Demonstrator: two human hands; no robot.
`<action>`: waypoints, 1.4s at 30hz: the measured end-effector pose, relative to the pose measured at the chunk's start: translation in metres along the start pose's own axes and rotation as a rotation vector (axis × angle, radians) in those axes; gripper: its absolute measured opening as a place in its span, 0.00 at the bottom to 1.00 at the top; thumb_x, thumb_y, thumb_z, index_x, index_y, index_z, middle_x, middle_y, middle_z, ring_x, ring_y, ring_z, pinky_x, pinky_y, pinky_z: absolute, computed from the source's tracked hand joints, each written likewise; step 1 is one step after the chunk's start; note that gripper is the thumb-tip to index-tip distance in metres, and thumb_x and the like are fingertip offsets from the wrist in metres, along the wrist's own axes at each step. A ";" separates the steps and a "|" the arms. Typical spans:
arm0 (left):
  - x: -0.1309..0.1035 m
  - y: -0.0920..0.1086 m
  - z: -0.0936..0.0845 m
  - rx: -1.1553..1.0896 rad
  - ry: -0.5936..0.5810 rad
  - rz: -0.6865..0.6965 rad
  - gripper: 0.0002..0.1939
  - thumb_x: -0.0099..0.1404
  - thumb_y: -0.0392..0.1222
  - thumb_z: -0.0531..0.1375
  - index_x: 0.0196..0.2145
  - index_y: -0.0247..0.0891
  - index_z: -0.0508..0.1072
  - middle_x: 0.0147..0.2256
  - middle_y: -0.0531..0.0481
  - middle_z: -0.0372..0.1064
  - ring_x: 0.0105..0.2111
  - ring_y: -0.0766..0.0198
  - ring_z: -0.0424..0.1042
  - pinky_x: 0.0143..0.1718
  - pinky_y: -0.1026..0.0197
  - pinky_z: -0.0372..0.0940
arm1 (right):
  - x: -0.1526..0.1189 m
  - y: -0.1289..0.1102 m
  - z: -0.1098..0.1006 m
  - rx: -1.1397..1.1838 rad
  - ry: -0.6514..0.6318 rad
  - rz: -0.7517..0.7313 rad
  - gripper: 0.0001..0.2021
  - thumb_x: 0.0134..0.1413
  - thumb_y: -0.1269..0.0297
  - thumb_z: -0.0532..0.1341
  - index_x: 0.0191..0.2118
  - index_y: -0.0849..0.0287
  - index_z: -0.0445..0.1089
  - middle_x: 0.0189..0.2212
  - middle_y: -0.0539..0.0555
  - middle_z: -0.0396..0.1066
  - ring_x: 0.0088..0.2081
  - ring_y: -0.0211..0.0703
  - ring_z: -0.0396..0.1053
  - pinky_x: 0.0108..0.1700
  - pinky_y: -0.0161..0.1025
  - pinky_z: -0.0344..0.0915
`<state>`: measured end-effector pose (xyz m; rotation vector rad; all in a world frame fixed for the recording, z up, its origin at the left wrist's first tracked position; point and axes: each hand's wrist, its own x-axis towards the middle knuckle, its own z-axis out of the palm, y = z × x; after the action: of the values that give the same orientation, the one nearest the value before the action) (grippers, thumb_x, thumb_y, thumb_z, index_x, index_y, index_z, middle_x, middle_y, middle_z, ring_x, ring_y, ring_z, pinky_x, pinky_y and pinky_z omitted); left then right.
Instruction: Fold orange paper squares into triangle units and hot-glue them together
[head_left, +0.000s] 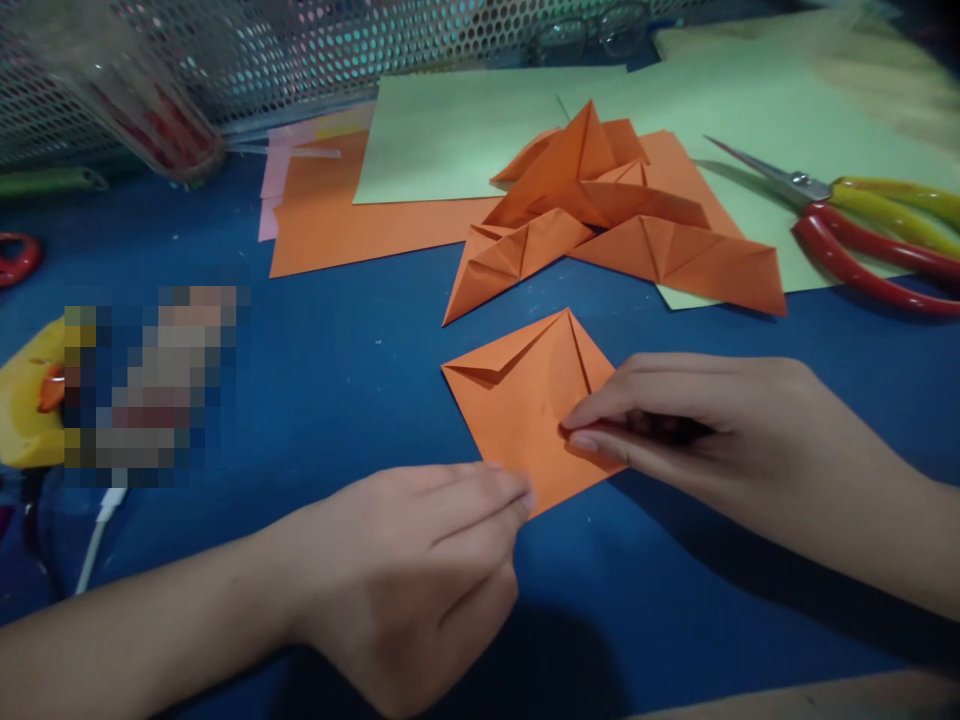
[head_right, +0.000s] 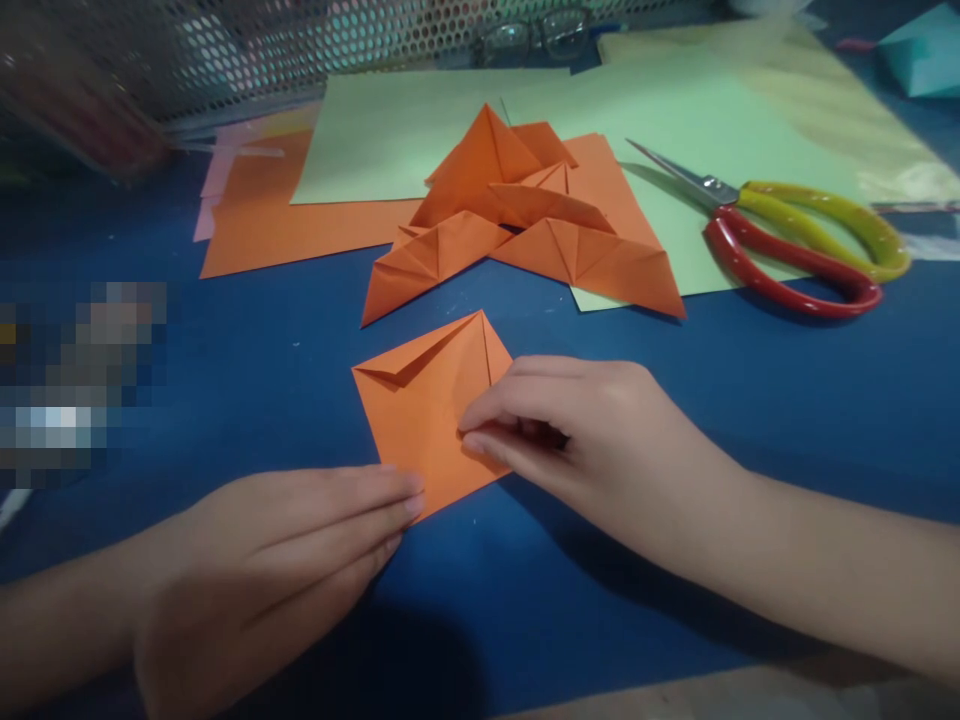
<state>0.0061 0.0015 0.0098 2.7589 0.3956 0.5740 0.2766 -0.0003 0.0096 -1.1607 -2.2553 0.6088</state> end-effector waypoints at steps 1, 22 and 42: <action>-0.001 0.001 -0.001 0.013 -0.001 0.029 0.20 0.72 0.29 0.50 0.39 0.34 0.83 0.46 0.41 0.84 0.52 0.61 0.82 0.63 0.66 0.71 | 0.000 -0.001 0.000 0.000 0.001 -0.003 0.09 0.69 0.66 0.61 0.36 0.53 0.77 0.27 0.47 0.76 0.24 0.33 0.70 0.23 0.32 0.62; 0.007 -0.018 -0.002 -0.058 -0.038 0.105 0.16 0.71 0.30 0.53 0.48 0.36 0.78 0.33 0.49 0.79 0.37 0.60 0.81 0.34 0.63 0.77 | -0.001 0.004 0.002 -0.105 0.024 -0.129 0.13 0.73 0.69 0.58 0.41 0.56 0.80 0.32 0.51 0.78 0.31 0.35 0.76 0.28 0.30 0.68; 0.002 -0.024 -0.003 0.008 -0.101 0.193 0.14 0.78 0.32 0.54 0.50 0.26 0.80 0.53 0.39 0.82 0.56 0.49 0.80 0.65 0.48 0.71 | -0.002 0.006 0.001 -0.090 0.009 -0.101 0.13 0.73 0.68 0.58 0.42 0.55 0.82 0.32 0.51 0.77 0.30 0.35 0.75 0.27 0.30 0.68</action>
<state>0.0020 0.0245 0.0047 2.8389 0.1091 0.4751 0.2809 0.0007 0.0045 -1.0811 -2.3390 0.4658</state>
